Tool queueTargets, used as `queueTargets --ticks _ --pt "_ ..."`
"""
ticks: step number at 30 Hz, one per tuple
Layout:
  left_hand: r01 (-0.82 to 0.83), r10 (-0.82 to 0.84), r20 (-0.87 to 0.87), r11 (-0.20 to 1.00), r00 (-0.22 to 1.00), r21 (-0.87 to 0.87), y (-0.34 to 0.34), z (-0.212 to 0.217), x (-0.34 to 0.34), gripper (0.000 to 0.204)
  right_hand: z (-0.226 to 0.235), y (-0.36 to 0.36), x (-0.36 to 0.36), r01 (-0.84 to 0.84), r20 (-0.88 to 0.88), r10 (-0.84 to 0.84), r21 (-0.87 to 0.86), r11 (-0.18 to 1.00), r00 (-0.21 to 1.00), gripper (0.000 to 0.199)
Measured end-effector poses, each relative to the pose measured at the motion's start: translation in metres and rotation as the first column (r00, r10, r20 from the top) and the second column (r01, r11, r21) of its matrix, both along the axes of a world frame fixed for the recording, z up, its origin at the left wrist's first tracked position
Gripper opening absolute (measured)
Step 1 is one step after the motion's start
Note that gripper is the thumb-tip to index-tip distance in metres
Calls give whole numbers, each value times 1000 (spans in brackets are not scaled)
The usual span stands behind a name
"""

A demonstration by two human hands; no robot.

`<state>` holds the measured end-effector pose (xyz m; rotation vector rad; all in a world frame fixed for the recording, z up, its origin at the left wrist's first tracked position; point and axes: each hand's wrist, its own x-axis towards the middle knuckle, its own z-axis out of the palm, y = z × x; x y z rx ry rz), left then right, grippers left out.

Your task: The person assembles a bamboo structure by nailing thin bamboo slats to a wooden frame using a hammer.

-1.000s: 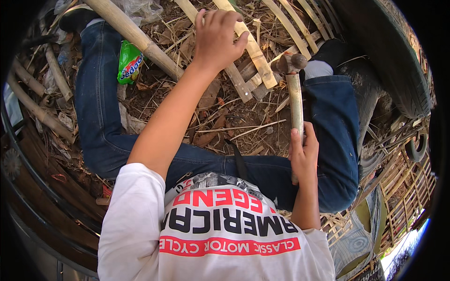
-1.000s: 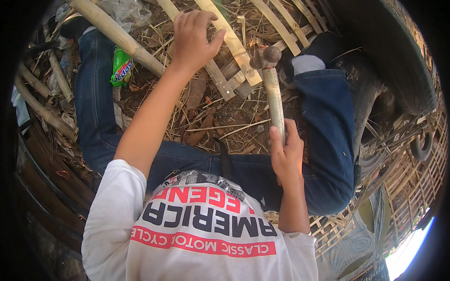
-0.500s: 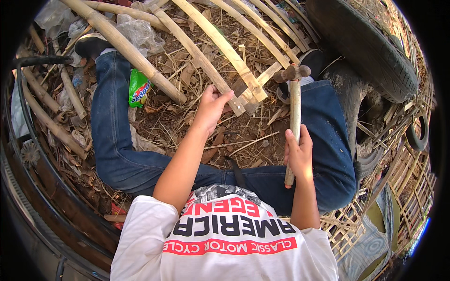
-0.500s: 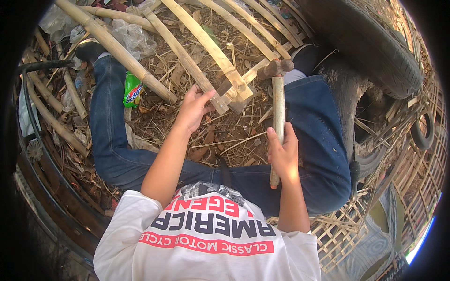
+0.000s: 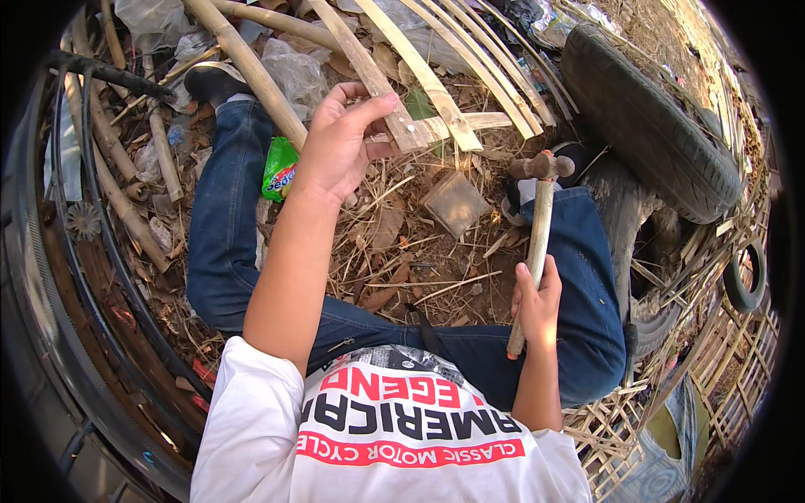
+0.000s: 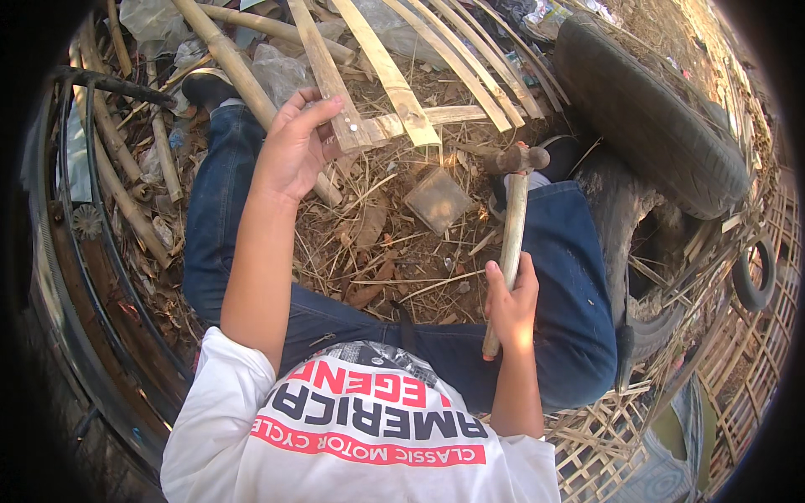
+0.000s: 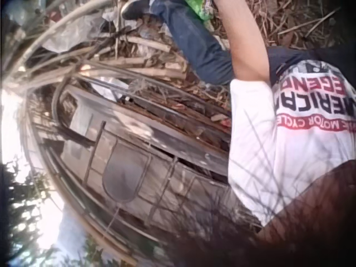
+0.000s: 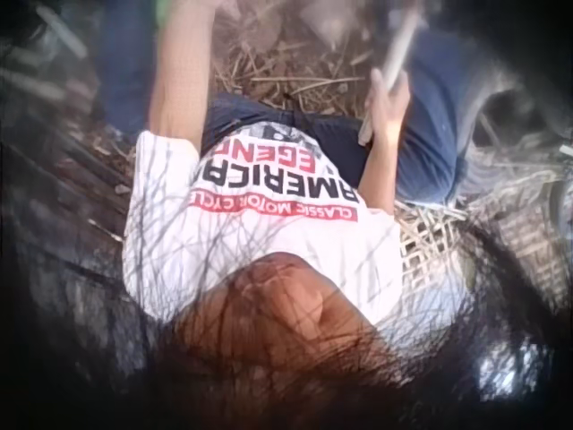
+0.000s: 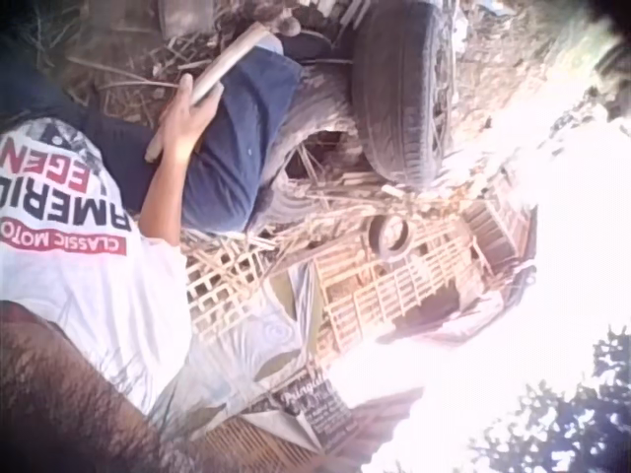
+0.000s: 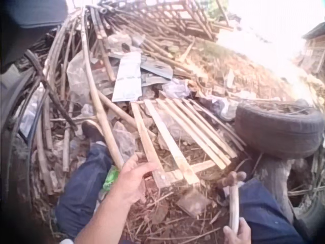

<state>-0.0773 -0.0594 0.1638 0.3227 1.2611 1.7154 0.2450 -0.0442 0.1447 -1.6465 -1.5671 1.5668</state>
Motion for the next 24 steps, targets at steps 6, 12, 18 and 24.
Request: queueTargets --ticks 6,12,18,24 --pt "183 -169 -233 982 958 44 26 49 -41 39 -2 -3 2 -17 -11 17 -40 999 1000 18" --pt "247 -237 -146 967 960 55 59 97 -49 19 -2 -6 2 -6 -32 5 -44 999 999 17" --pt "255 -255 -207 967 945 -24 54 86 -62 30 -3 -5 1 -36 -34 35 -40 999 999 17" --pt "77 -98 -158 988 982 -134 -1 24 -46 69 1 0 5 -21 -73 18 -50 999 997 17"
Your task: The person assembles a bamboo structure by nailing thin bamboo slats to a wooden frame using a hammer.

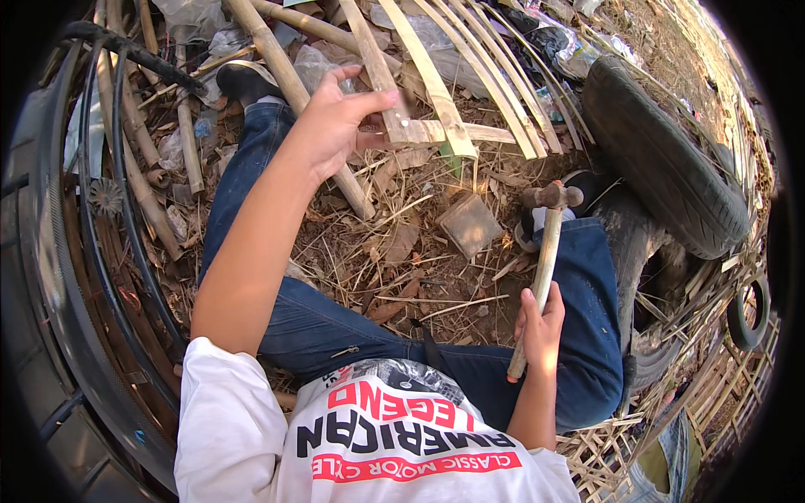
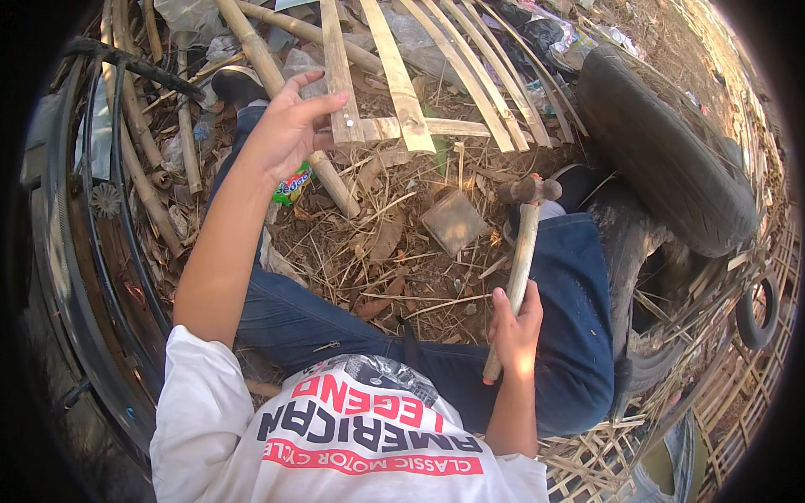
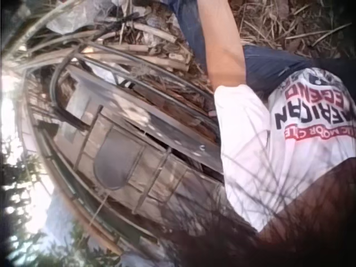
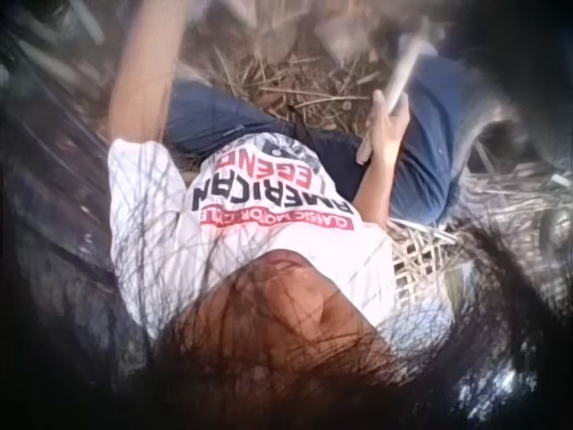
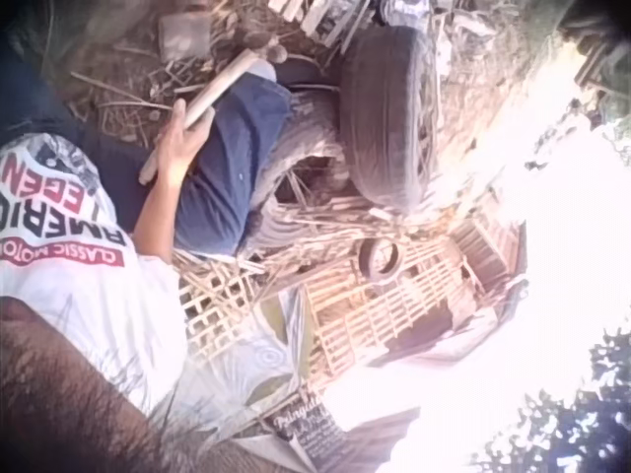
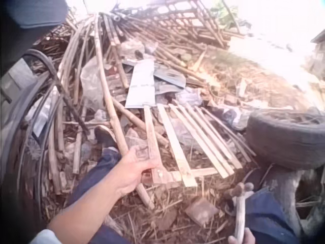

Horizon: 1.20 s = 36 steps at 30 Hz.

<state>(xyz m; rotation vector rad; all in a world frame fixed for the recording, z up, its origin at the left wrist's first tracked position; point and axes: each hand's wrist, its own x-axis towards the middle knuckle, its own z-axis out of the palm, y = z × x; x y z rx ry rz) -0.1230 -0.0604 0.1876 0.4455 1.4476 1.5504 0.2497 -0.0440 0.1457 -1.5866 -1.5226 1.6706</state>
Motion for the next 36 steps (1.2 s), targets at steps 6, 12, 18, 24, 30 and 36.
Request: queueTargets --ticks 6,12,18,24,30,36 --pt "-110 119 81 988 990 -112 -48 -75 -19 71 -2 -2 -1 0 -15 0 8 1000 1000 16" --pt "-145 153 32 973 988 -179 -65 -120 -34 66 0 0 0 5 1 -5 6 1000 1000 16" --pt "-181 198 56 958 979 -222 -66 -140 -20 28 -8 -2 -2 -11 8 11 -34 999 1000 18" --pt "-212 221 2 941 975 -265 -56 -150 -19 27 -4 -2 -2 -4 33 6 -60 998 999 22" --pt "-160 175 12 927 985 -340 -50 -151 -29 43 -16 -2 8 -275 338 231 89 957 913 39" --pt "-224 216 -63 921 974 -318 -40 -149 -28 42 -28 -9 1 -713 560 575 41 700 597 42"
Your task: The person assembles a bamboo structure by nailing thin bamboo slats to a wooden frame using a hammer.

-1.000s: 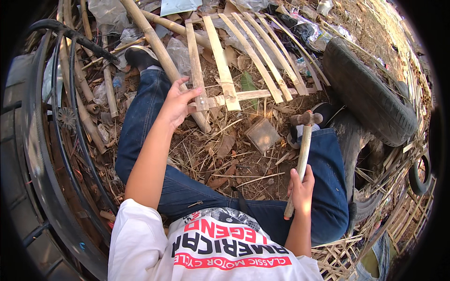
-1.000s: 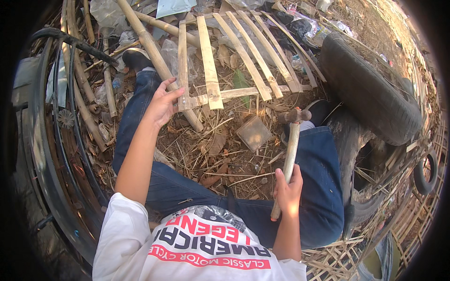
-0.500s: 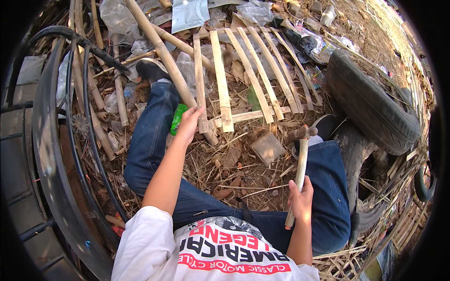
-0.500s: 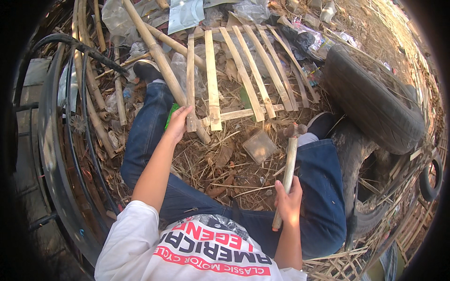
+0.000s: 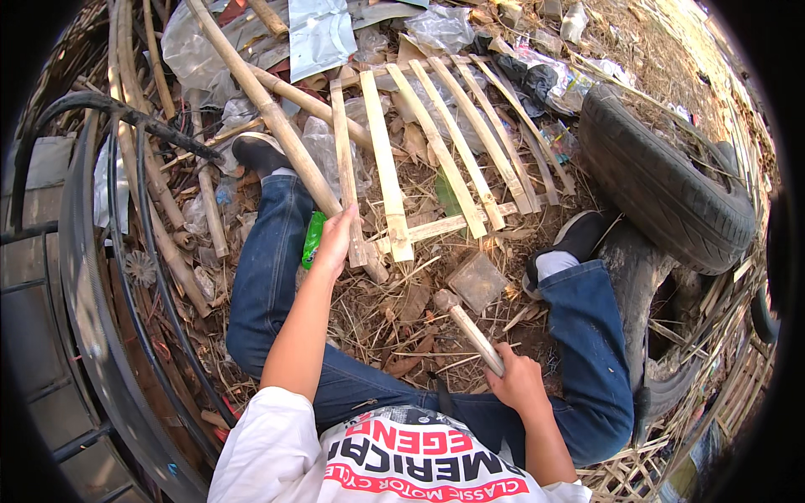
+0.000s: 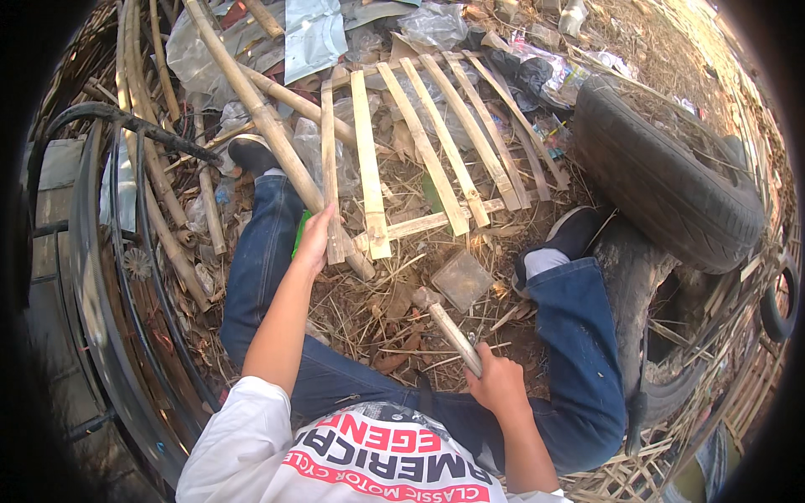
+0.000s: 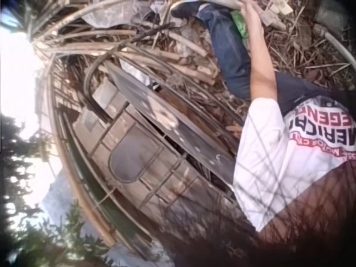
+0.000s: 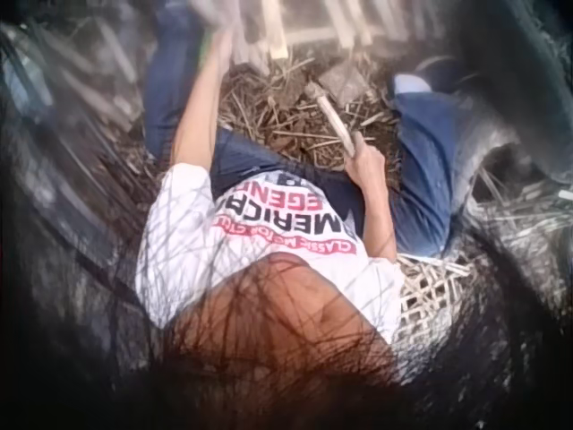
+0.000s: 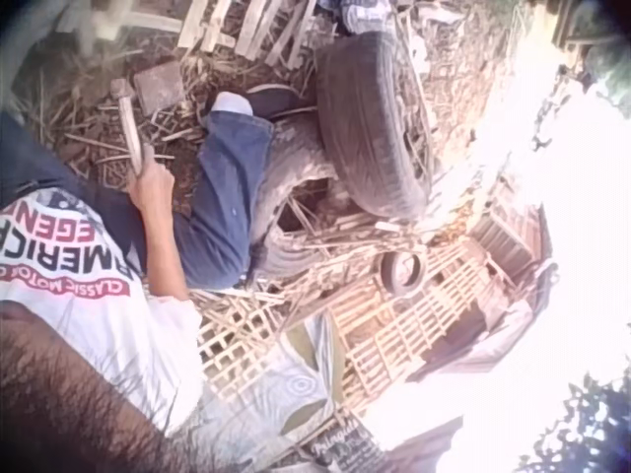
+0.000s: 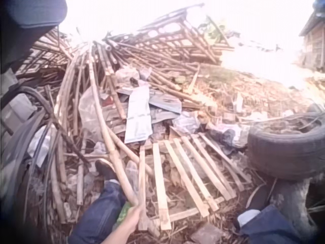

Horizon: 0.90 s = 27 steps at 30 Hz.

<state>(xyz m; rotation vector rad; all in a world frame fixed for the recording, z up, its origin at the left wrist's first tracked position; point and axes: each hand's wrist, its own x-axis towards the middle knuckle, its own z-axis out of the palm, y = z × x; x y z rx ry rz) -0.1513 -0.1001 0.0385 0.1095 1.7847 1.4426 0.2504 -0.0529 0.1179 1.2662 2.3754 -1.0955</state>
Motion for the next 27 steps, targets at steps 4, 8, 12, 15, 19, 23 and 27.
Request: queueTargets --ticks 4,8,12,15,19,23,27 --pt "19 -19 -16 1000 1000 4 0 0 0 36 -27 -14 -9 -332 72 331 5 943 941 41" --pt "3 -1 -63 1000 998 29 7 7 -1 29 -52 -7 -12 -434 84 438 -59 899 895 42" --pt "9 -2 -92 997 996 80 2 30 -12 27 -49 34 -49 -74 -119 70 -36 997 990 41" --pt "34 -22 -105 993 994 114 10 53 -18 25 -66 106 -82 589 -292 -618 -188 786 730 43" --pt "26 -17 -69 992 997 125 18 68 -36 26 -103 174 -116 557 -131 -952 -785 271 279 62" --pt "14 -9 -73 997 997 76 17 76 -48 28 -127 193 -149 335 -106 -992 -934 121 65 76" --pt "-32 38 -95 998 995 57 14 74 -46 29 -133 195 -164 188 -295 -954 -941 283 -43 46"
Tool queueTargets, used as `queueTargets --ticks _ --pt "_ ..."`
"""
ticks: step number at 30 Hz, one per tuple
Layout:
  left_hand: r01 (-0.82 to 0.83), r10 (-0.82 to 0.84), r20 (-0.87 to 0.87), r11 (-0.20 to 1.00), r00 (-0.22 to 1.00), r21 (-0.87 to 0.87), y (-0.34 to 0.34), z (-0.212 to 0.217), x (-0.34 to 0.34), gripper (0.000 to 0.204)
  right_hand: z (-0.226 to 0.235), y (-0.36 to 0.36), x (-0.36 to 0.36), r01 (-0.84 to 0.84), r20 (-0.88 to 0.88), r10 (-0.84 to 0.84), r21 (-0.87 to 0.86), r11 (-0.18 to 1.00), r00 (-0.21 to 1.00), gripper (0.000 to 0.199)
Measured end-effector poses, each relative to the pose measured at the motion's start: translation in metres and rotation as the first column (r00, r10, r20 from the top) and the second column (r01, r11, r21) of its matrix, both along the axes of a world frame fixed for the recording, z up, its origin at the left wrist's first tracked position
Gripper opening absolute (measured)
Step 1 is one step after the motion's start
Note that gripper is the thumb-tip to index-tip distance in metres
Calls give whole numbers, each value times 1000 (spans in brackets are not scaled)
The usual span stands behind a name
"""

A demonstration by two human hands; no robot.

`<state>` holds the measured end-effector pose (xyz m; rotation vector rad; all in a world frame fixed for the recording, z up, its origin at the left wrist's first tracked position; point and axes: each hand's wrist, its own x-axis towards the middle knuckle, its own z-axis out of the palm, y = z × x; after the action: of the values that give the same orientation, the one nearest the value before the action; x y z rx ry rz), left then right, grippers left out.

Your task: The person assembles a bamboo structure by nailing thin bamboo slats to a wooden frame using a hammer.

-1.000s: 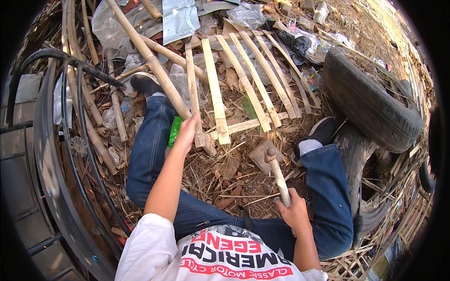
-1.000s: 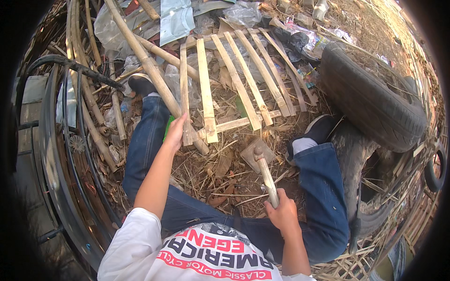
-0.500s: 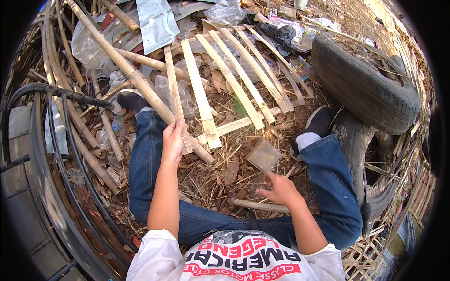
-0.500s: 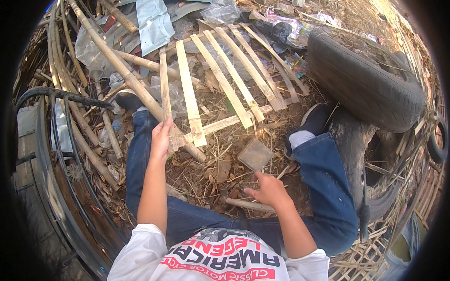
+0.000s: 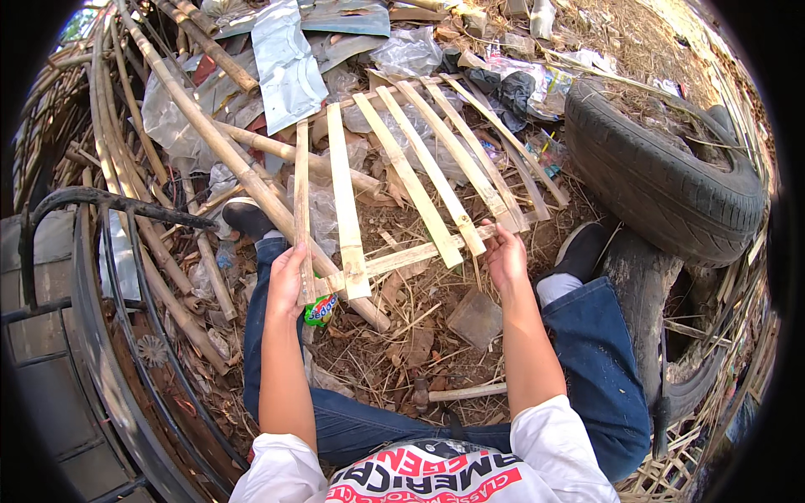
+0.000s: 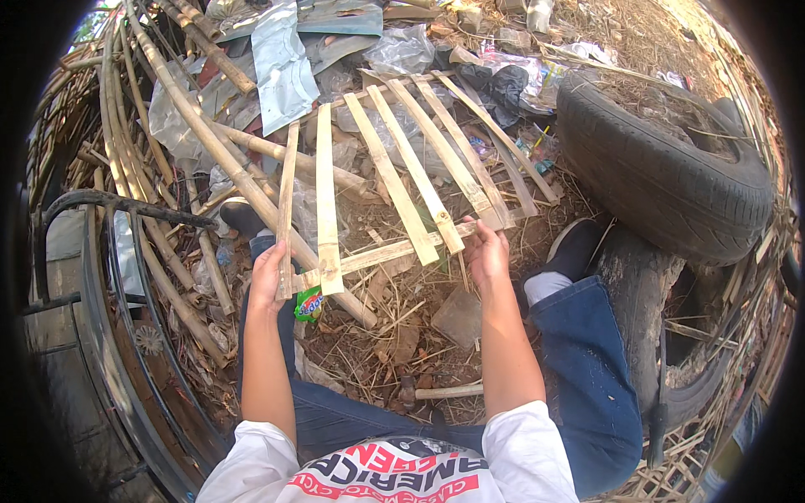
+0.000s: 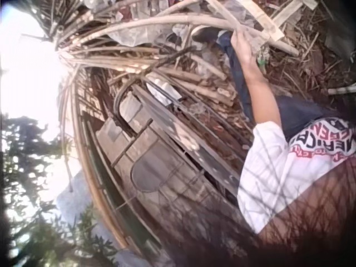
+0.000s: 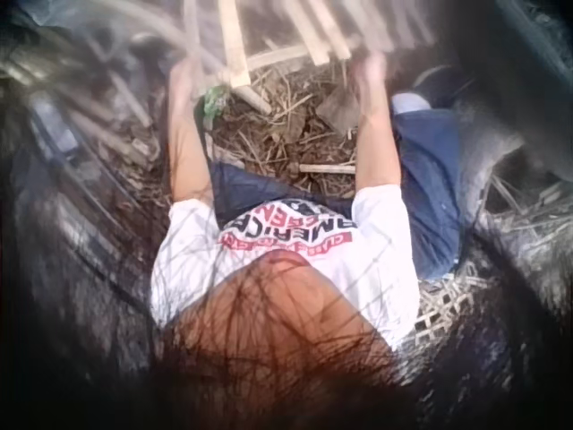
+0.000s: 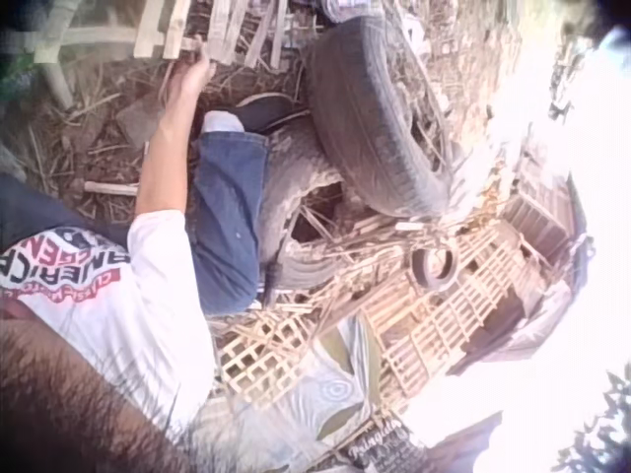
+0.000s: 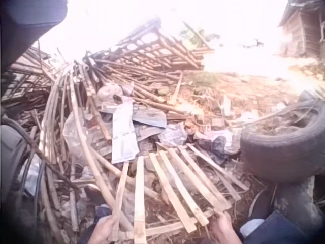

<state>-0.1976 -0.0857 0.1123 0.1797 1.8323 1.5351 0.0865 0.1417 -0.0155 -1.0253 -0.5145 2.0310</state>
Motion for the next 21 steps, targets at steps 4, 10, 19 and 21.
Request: queueTargets --ticks 4,10,19,21 --pt "-12 3 102 997 995 82 -12 -17 13 25 10 11 13 58 -37 -55 103 993 998 36" --pt "-85 74 145 994 987 74 -18 -33 55 24 31 35 37 -33 113 8 223 974 994 31" --pt "-173 159 118 978 980 117 12 -75 128 28 5 78 63 66 225 -100 152 986 969 28" --pt "-171 163 82 979 983 109 9 -83 136 28 -4 74 63 102 210 -120 95 990 970 30"
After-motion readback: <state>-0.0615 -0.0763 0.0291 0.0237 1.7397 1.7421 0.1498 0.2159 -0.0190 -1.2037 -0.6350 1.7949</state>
